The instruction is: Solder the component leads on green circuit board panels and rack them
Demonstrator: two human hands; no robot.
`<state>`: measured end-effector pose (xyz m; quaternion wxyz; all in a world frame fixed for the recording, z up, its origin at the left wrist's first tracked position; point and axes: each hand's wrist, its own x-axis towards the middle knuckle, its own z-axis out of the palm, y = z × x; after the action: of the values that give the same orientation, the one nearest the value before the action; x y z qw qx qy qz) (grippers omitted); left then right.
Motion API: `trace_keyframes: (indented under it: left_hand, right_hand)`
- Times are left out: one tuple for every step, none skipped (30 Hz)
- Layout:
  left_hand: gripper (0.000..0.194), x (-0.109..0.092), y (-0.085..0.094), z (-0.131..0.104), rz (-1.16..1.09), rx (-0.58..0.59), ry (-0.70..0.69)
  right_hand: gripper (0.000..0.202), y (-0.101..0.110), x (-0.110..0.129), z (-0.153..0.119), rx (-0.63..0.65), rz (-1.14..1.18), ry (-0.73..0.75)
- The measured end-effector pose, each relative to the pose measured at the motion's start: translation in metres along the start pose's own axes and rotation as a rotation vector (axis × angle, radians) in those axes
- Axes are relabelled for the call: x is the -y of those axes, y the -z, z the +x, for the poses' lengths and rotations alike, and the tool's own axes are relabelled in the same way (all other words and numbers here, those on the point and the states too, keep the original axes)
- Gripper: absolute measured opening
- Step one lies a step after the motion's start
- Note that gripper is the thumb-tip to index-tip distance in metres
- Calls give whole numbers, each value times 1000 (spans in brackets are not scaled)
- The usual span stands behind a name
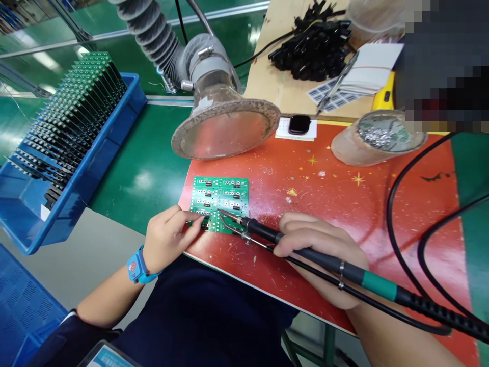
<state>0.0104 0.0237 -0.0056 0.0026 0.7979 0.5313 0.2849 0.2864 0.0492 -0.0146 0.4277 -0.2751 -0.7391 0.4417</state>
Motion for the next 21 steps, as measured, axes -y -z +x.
trace_keyframes:
  left_hand:
    - [18, 0, 0, 0, 0, -2, -3]
    - [19, -1, 0, 0, -2, -4, -6]
    - [19, -1, 0, -1, -4, -5, -9]
    - [19, -1, 0, -1, -7, -5, -11]
    - [19, -1, 0, -1, -10, -3, -12]
    - [19, -2, 0, -1, -15, -1, -13]
    - [19, -2, 0, -1, -20, 2, -15]
    - [19, -2, 0, -1, -24, 4, -18]
    - [19, -2, 0, -1, -28, 5, -21]
    - [19, -3, 0, -1, -30, 7, -23]
    - [19, -3, 0, -1, -33, 9, -25]
    - [19, -3, 0, -1, -34, 12, -26]
    - [19, -3, 0, -2, -35, 15, -26]
    - [19, -3, 0, -2, -35, 18, -27]
    - [19, -3, 0, -3, -35, 21, -29]
    - [19, -3, 0, -4, -35, 25, -29]
    - [20, -4, 0, -4, -36, 28, -29]
    - [20, -4, -1, -5, -38, 32, -28]
    - [20, -5, -1, -6, -41, 33, -28]
    - [20, -5, -1, -7, -45, 33, -29]
    - [20, -5, -1, -7, -49, 34, -29]
  right_hand:
    - [12, 0, 1, 0, 1, 9, 0]
    - [12, -1, 2, 0, 4, 16, 3]
    - [12, -1, 4, 1, 5, 16, 0]
    - [13, -2, 7, 2, -2, 6, -15]
    - [14, -4, 11, 3, -19, -15, -44]
    - [14, -5, 15, 4, -43, -43, -81]
    - [15, -7, 19, 4, -69, -75, -121]
    - [16, -9, 23, 5, -88, -103, -159]
    - [17, -11, 26, 4, -109, -129, -184]
    - [17, -12, 29, 3, -131, -151, -199]
    - [17, -14, 31, 1, -153, -173, -209]
    - [17, -15, 33, -1, -178, -198, -219]
    - [16, -15, 34, -4, -207, -222, -230]
    - [16, -15, 35, -7, -229, -242, -234]
    - [15, -16, 35, -9, -244, -257, -238]
    - [15, -16, 35, -11, -251, -268, -243]
    - [15, -16, 35, -12, -259, -278, -248]
    - [15, -16, 35, -13, -266, -287, -255]
    - [15, -16, 35, -12, -268, -292, -260]
    - [16, -16, 36, -11, -251, -287, -251]
    - [17, -16, 37, -9, -226, -275, -235]
